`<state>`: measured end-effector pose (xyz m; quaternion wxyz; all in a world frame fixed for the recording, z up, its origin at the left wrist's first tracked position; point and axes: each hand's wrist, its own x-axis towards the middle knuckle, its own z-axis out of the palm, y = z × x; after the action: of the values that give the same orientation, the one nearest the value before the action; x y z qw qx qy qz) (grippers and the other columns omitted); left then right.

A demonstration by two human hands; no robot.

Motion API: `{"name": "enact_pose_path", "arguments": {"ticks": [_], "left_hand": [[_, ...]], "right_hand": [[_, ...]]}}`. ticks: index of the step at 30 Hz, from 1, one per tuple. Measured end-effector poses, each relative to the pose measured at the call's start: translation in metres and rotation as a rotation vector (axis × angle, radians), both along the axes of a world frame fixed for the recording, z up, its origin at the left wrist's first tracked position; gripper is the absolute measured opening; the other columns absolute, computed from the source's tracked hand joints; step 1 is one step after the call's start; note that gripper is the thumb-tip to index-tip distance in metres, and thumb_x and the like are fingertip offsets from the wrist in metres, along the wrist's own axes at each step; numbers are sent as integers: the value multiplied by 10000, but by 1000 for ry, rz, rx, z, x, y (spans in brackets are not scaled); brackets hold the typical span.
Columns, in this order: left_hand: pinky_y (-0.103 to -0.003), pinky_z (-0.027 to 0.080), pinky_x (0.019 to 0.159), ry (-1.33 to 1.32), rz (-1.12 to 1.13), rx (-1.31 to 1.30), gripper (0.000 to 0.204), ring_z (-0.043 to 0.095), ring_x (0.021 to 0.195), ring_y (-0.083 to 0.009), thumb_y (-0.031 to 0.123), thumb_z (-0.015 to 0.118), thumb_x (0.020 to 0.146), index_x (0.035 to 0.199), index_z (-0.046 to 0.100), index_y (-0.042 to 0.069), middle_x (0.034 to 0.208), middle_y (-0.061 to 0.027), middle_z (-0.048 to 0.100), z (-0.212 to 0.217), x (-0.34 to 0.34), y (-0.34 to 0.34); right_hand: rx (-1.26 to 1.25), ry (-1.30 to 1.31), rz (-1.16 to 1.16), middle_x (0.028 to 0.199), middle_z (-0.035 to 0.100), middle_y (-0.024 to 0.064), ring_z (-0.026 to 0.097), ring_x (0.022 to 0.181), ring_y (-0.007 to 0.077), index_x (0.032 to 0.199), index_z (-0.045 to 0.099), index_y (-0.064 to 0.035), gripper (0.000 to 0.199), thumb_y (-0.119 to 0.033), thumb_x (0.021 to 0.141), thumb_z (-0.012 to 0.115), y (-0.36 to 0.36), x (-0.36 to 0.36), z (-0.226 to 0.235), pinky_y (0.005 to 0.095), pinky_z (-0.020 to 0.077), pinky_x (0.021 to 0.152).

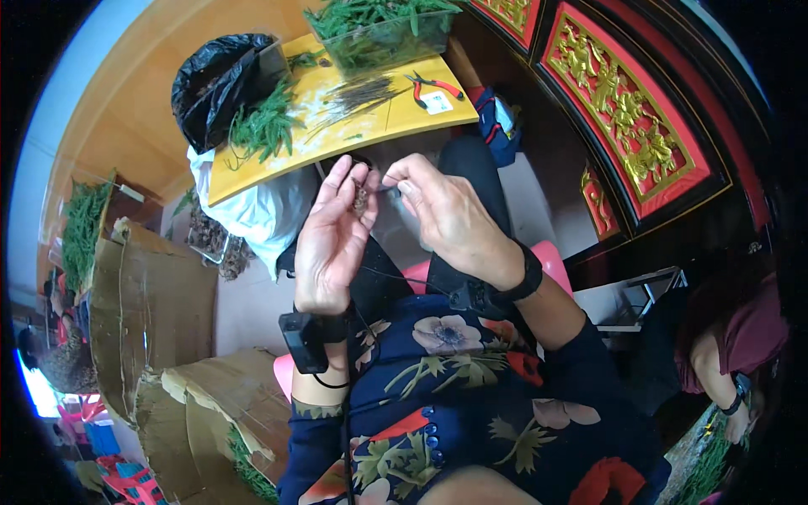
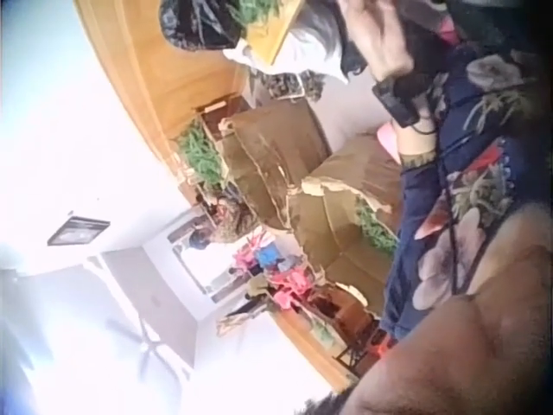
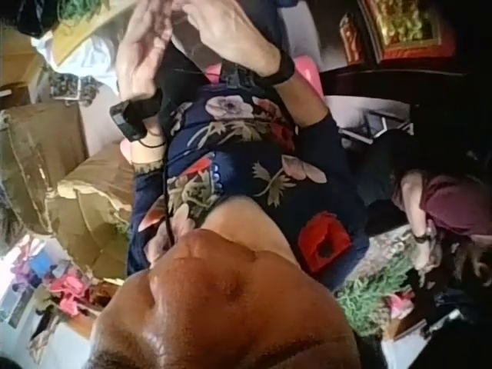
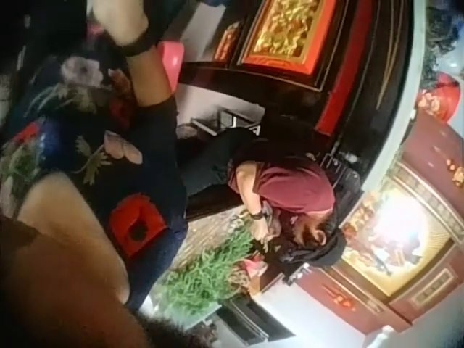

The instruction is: The person is trimming small artificial leaf clusters and assembling them onto wire stems.

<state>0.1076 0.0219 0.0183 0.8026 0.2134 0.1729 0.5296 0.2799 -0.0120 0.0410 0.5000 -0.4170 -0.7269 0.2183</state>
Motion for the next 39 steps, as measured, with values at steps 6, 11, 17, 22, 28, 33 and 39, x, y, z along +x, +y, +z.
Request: {"name": "enact_pose_path", "arguments": {"ticks": [6, 11, 17, 22, 28, 33, 39], "left_hand": [[-286, 492, 833, -33, 16, -4, 387, 580, 995, -201, 101, 494, 956, 1326, 409, 26, 1218, -141, 552, -21, 2, 7], [-345, 500, 938, -282, 4, -286, 349, 581, 989, -268, 167, 503, 961, 1243, 463, -34, 1168, -240, 529, -22, 12, 5], [-289, 525, 806, -161, -15, -220, 234, 596, 965, -196, 145, 560, 931, 1125, 548, 15, 1111, -132, 597, -31, 24, 2], [-267, 521, 762, -133, 29, -218, 193, 608, 925, -165, 134, 575, 923, 1082, 573, 26, 1049, -93, 623, -27, 23, 2], [-283, 538, 832, -213, 63, -274, 199, 606, 973, -209, 102, 560, 925, 1084, 558, -19, 1053, -132, 610, -19, 21, 3], [-291, 530, 892, -195, 76, -249, 205, 590, 1045, -243, 70, 542, 928, 1103, 541, -36, 1066, -148, 603, -18, 23, 0], [-297, 492, 949, -159, 122, -143, 223, 564, 1098, -256, 42, 520, 930, 1143, 517, -25, 1114, -159, 587, -14, 30, -4]], "right_hand": [[0, -11, -31, 739, 605, 135, 614, 632, 211, 986, 545, 7, 112, -5, 886, 496, 4, 13, -5, 307, 469, 590], [72, 11, 39, 741, 606, 139, 590, 604, 216, 980, 589, 9, 131, 6, 876, 509, 3, 8, -18, 310, 471, 576], [29, -26, 74, 747, 608, 152, 602, 612, 236, 1001, 604, 8, 179, 40, 843, 525, 5, 7, -28, 314, 478, 573], [15, -37, 67, 712, 600, 136, 614, 614, 225, 984, 593, 5, 158, 37, 847, 522, 6, 9, -26, 312, 482, 573], [-23, 47, -46, 681, 592, 133, 638, 619, 224, 949, 567, -1, 88, 6, 870, 528, 3, 6, -21, 313, 485, 560], [44, -17, -66, 707, 606, 150, 645, 642, 278, 896, 570, 1, 43, -9, 856, 560, 0, 6, -25, 331, 492, 562], [69, -73, -112, 739, 617, 164, 641, 670, 323, 876, 577, 0, 41, -17, 840, 584, 0, 11, -19, 349, 495, 562]]}}
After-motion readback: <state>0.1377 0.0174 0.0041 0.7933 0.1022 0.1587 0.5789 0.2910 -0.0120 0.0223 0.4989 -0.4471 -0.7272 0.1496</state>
